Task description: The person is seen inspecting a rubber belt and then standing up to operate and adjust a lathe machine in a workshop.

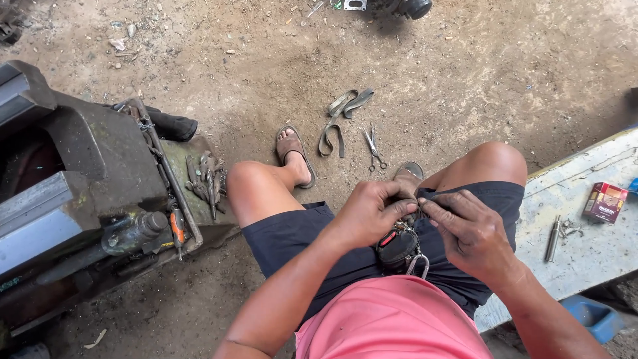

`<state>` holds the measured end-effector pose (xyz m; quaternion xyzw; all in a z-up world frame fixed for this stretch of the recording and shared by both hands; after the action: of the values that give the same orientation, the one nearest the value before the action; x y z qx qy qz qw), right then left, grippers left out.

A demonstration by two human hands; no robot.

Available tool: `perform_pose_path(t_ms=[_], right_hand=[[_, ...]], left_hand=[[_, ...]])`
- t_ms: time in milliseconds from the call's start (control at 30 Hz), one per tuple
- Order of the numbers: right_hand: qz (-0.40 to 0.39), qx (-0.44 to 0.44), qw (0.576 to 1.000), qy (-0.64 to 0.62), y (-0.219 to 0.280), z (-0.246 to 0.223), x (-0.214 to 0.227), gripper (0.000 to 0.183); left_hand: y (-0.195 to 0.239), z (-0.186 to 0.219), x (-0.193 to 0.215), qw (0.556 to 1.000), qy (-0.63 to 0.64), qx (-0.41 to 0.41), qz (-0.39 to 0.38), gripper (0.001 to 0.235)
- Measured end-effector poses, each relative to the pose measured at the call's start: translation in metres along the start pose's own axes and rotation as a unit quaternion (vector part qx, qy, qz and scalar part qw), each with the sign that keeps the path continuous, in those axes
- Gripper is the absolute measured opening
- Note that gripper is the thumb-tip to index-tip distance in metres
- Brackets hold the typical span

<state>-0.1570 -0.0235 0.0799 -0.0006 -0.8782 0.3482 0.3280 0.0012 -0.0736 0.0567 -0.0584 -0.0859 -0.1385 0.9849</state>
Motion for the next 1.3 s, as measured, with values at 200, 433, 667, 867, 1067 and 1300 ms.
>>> perform_pose_path(t_ms=[200,433,667,867,1067,1300], right_hand=[[0.011,0.090,0.996,-0.021,0.010,-0.015,-0.005,0.020],[-0.126,0.171,0.977,0.028,0.032,-0.027,-0.013,0.028],[-0.044,0.135,0.990,-0.005,0.016,-0.033,-0.003,0.022],[0.001,0.136,0.991,0.016,0.011,-0.032,-0.004,0.019],[0.027,0.164,0.986,0.009,0.008,-0.036,-0.009,0.017],[0.025,0.212,0.976,0.034,0.005,-0.045,-0.013,0.014]], left_hand=[[0.024,-0.092,-0.019,0.873,0.370,0.281,-0.148,0.013],[0.012,-0.078,-0.013,0.872,0.191,0.246,-0.376,0.018],[0.002,-0.057,-0.010,0.848,0.245,0.265,-0.389,0.021],[0.010,-0.054,-0.010,0.829,0.345,0.317,-0.305,0.019],[0.013,-0.066,-0.008,0.818,0.362,0.359,-0.267,0.015],[0.020,-0.072,-0.013,0.797,0.399,0.343,-0.297,0.016]])
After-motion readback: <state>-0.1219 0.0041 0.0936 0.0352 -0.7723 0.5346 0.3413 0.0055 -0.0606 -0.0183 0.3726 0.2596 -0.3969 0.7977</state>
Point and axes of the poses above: each hand's wrist, its own y-axis away from the middle knuckle, its own x-axis out of the back of the hand, z = x × y, the point moved 5 cm from there along -y, towards the middle knuckle, and after that the axes turned 10 degrees about z, right-handed, at the moved point
